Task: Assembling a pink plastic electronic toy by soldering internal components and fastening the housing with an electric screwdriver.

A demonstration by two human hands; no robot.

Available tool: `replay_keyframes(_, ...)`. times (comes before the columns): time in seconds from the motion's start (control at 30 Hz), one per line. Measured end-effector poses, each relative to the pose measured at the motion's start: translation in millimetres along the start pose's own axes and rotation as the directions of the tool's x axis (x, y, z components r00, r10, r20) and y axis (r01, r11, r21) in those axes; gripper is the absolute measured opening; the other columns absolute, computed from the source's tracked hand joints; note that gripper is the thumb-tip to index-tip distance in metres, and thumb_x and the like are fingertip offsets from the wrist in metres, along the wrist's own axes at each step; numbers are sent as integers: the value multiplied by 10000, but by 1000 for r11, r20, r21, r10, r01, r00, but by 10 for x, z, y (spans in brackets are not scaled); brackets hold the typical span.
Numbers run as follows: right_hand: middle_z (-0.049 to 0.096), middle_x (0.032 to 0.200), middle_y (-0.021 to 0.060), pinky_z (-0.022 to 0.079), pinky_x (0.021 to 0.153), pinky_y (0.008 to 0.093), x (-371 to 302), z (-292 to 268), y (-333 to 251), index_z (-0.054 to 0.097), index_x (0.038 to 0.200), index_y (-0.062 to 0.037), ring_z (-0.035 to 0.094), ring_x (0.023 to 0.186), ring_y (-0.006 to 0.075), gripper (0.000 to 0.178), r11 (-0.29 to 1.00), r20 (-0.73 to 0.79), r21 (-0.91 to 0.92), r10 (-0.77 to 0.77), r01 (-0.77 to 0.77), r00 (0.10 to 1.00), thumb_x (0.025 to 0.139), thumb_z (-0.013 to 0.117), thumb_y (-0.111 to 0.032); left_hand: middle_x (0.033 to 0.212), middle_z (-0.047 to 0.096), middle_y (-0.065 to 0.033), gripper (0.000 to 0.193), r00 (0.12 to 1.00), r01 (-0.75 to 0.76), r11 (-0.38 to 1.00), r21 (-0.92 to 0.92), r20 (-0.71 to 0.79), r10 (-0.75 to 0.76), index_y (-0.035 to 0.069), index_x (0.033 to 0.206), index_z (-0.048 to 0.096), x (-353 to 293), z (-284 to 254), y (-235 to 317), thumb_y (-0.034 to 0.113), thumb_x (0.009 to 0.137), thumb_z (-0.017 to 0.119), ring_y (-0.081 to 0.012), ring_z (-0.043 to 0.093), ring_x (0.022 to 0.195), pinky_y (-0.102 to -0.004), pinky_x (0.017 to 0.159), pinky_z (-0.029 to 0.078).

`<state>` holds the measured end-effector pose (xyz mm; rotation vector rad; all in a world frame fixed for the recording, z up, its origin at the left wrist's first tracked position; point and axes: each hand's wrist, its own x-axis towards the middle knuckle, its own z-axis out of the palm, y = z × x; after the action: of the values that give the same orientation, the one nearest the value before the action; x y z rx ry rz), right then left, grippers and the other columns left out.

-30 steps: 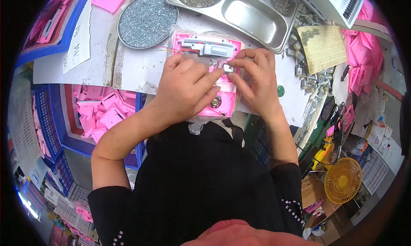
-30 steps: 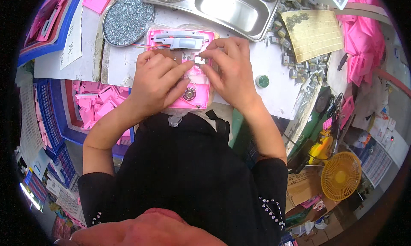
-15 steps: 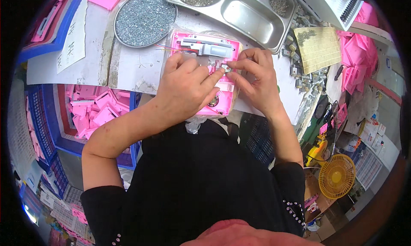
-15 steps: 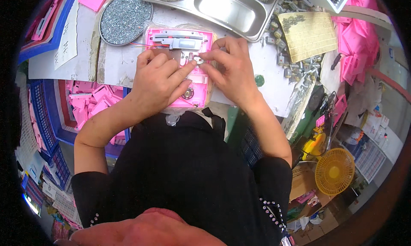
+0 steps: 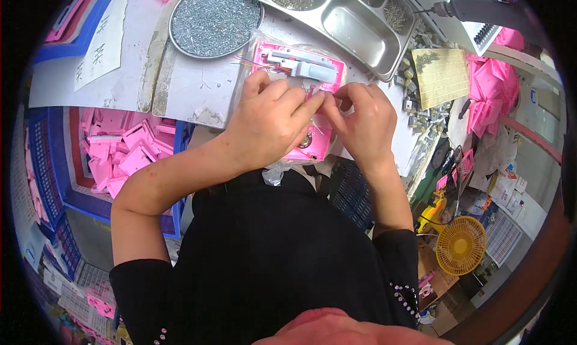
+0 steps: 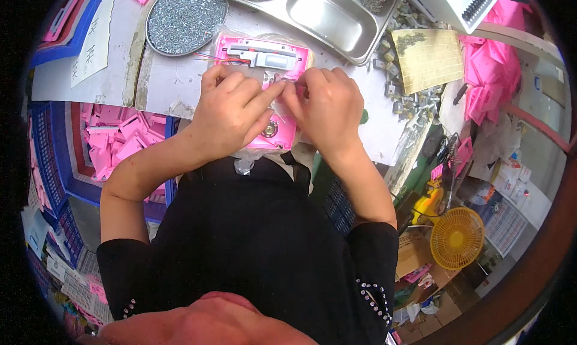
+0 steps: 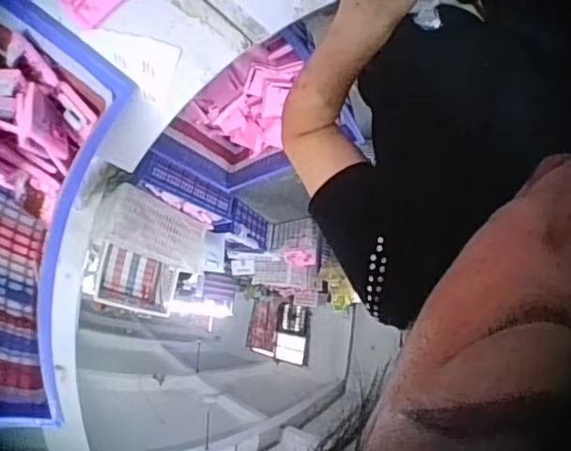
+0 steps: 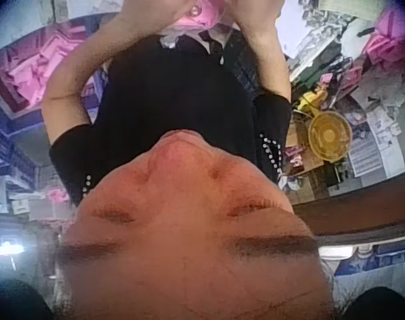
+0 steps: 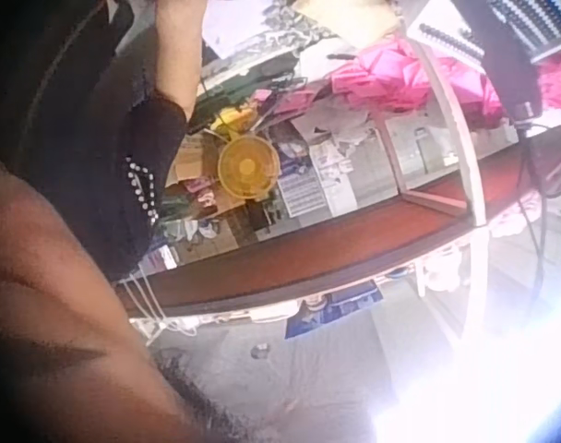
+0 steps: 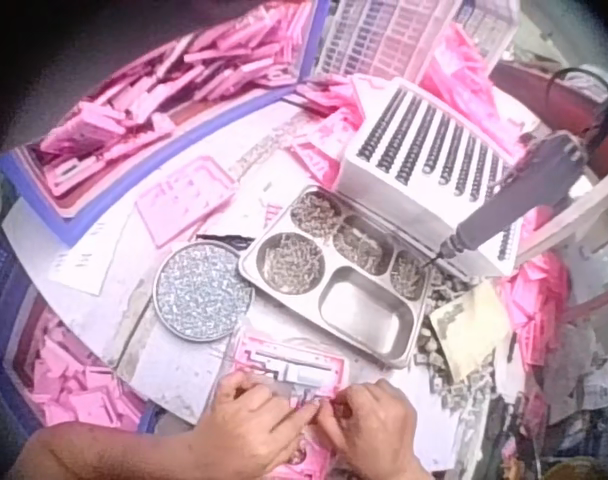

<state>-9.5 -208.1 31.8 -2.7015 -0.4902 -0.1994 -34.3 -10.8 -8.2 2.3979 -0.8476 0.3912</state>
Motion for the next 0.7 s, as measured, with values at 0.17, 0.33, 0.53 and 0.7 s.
replay_keyframes(0.17,637,635,64,484,556,401,-53,20,-11,633,692,-87,609,601,275,192,999,-38,-32,-7,6,999,768,794,-161,878,567,-14,459,999,16,998,59,38,-18,105,1236,723,13,42,8,244,798,751,-209,551,900,-453,977,354)
replay_keyframes(0.33,635,629,86,495,548,363,-118,105,98,651,737,-53,627,568,244,137,952,27,229,202,-202,979,789,764,-111,877,568,-12,460,998,4,995,95,59,-10,111,1233,725,7,32,-10,249,796,756,-206,548,906,-451,984,354)
replay_keyframes(0.53,646,646,96,495,552,315,-220,175,155,662,772,-20,632,559,183,120,904,36,320,289,-285,957,805,746,-98,890,573,-11,464,999,-6,995,100,50,1,113,1234,725,5,77,16,254,793,759,-205,551,910,-448,992,348)
replay_keyframes(0.7,679,707,47,487,597,257,-249,79,178,706,869,20,609,630,85,106,761,166,476,415,-441,895,871,721,-85,924,583,-12,462,1000,13,1000,-3,28,-13,111,1226,726,51,44,33,253,788,756,-204,557,924,-459,987,341)
